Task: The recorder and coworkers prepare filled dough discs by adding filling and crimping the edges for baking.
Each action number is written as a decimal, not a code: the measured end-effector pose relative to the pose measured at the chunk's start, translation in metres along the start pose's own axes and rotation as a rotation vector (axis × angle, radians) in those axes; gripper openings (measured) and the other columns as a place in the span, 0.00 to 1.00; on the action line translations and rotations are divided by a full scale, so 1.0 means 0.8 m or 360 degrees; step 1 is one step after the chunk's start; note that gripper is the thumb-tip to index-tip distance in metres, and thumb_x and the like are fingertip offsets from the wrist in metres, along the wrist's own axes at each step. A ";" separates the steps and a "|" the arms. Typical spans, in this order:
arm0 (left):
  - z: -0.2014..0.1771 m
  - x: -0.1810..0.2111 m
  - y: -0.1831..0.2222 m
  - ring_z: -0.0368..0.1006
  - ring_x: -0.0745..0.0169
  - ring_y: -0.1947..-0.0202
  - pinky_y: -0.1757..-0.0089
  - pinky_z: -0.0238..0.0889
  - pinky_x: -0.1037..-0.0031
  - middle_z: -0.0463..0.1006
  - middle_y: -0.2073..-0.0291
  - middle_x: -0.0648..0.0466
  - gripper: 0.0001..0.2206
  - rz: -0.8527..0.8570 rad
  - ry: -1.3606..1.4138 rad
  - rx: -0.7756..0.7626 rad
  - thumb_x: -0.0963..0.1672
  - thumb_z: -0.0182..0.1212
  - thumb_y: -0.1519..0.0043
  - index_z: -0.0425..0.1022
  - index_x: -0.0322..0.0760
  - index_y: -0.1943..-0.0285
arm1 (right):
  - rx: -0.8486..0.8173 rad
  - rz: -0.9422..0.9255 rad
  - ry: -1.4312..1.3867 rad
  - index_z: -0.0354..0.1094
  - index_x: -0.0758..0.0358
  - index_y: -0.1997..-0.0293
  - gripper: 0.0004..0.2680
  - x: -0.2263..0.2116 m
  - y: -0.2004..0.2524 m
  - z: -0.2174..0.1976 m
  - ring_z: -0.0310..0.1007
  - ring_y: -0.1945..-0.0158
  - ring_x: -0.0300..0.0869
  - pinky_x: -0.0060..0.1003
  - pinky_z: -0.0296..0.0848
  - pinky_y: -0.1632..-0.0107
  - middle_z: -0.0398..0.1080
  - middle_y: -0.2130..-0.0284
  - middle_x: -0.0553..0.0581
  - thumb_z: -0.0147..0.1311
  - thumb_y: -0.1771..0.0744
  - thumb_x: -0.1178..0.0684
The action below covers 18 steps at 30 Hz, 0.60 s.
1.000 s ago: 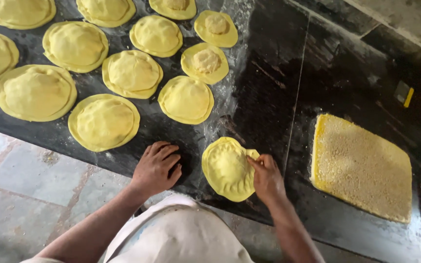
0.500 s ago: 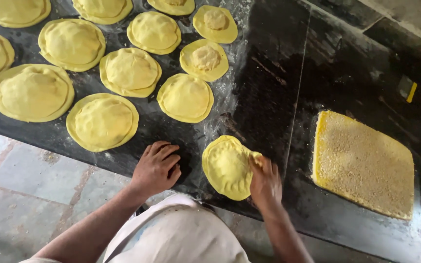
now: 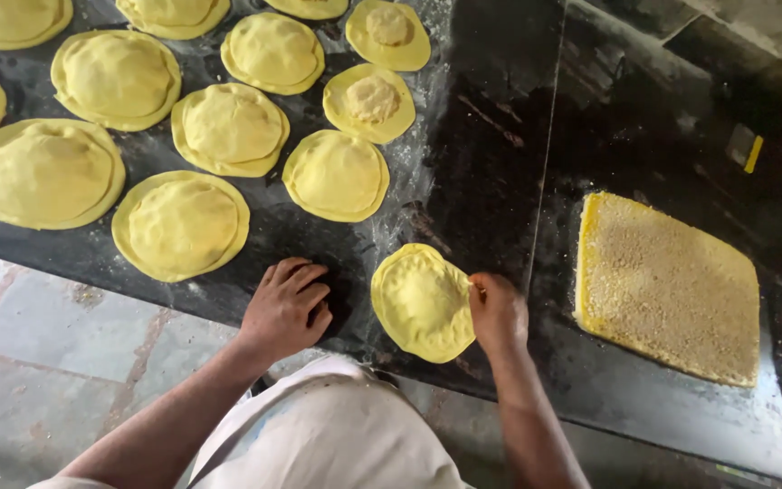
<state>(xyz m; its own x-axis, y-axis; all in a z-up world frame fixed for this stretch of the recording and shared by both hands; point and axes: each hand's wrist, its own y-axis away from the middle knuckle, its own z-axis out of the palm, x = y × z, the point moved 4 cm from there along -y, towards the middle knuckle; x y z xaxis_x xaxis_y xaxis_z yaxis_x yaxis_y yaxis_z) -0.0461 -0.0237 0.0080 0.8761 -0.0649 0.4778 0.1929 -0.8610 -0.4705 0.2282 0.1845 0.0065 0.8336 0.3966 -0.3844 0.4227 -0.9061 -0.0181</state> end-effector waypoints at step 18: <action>-0.003 -0.002 -0.003 0.68 0.44 0.42 0.45 0.61 0.54 0.78 0.48 0.48 0.10 0.0007 0.0065 0.0007 0.43 0.65 0.50 0.80 0.35 0.62 | 0.0132 0.0034 0.0012 0.76 0.58 0.50 0.09 0.007 0.030 0.006 0.77 0.55 0.50 0.44 0.75 0.53 0.76 0.58 0.57 0.57 0.34 0.53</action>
<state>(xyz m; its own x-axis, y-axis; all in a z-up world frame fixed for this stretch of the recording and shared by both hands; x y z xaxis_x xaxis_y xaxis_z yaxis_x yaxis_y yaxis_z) -0.0488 -0.0230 0.0099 0.8581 -0.0892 0.5056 0.1912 -0.8585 -0.4759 0.2417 0.1641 -0.0008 0.8450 0.3776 -0.3786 0.3738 -0.9235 -0.0866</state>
